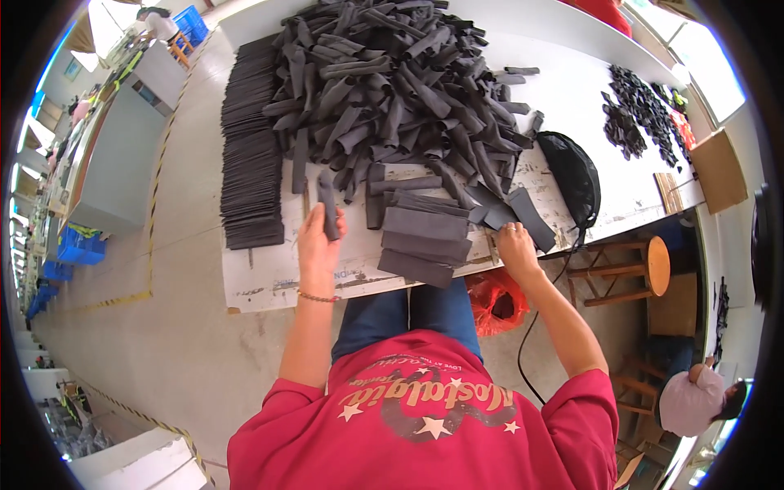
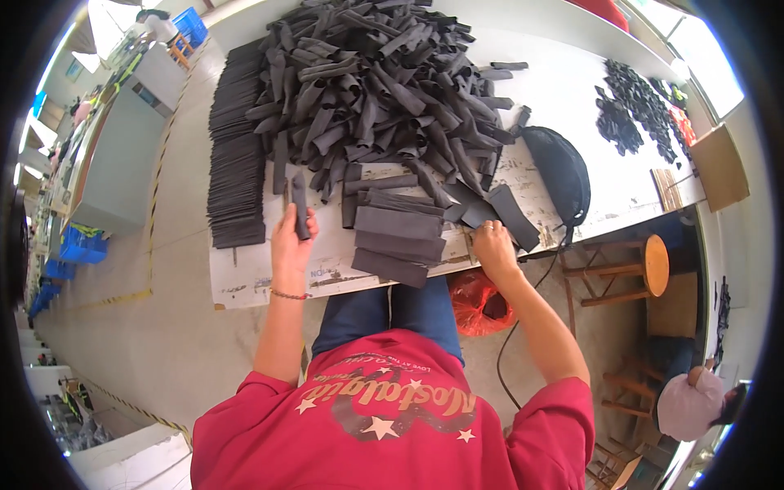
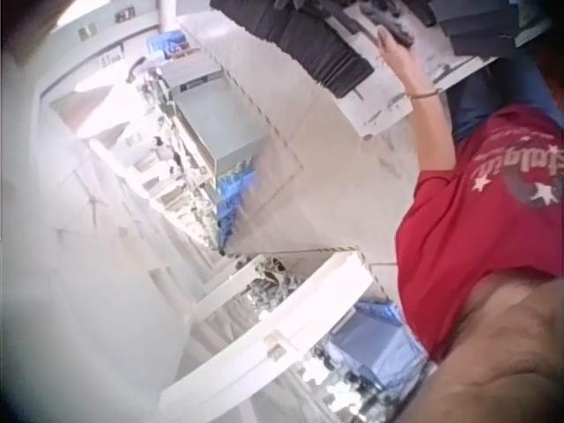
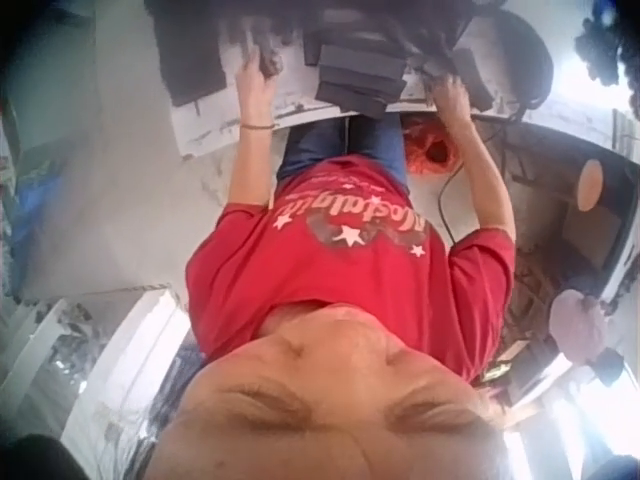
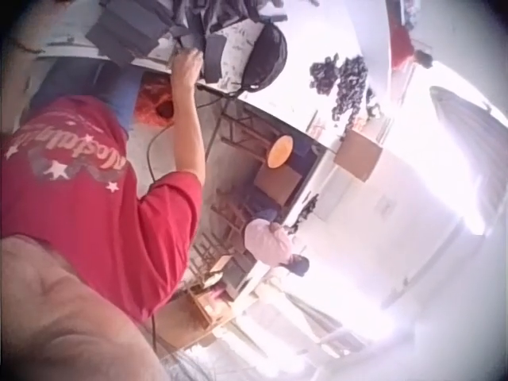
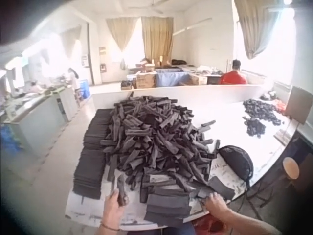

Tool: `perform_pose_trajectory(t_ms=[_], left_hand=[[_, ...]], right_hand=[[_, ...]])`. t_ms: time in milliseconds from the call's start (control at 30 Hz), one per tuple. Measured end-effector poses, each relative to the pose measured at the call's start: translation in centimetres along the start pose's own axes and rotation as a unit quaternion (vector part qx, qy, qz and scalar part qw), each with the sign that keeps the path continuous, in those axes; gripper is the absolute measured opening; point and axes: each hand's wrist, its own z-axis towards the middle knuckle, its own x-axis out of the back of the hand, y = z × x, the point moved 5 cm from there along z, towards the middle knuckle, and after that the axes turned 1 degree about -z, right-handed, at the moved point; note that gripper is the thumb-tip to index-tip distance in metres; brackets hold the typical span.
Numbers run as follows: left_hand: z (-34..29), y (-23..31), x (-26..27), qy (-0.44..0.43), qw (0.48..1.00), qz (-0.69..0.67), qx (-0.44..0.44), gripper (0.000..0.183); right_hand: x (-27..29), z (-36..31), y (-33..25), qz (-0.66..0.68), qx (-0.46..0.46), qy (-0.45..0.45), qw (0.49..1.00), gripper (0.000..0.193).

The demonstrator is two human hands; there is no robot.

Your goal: Sorting and stacking grey foam components on a factory workbench.

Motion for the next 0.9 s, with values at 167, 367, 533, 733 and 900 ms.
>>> perform_pose_trajectory(t_ms=[167, 367, 533, 733, 900], left_hand=[[-1.9, 0.0, -2.7, -0.013, 0.995, -0.085, 0.057, 0.021], [-2.8, 0.0, -4.5, -0.071, 0.99, -0.095, 0.071, 0.021], [-3.8, -0.3, -6.0, -0.078, 0.985, -0.113, 0.107, 0.026], [-4.8, 0.3, -7.2, -0.119, 0.971, -0.139, 0.15, 0.028], [-4.1, 0.4, -6.4, -0.069, 0.991, -0.076, 0.082, 0.025]], right_hand=[[0.8, -0.3, 2.0, 0.03, -0.03, 0.042, 0.998, 0.014], [4.8, 0.5, 4.2, 0.373, -0.201, 0.065, 0.903, 0.026], [13.6, 0.8, -4.2, 0.462, -0.017, 0.096, 0.881, 0.031], [16.8, 0.5, -8.9, 0.461, 0.111, 0.173, 0.863, 0.03], [17.6, 0.5, -9.9, 0.5, 0.063, 0.186, 0.843, 0.041]])
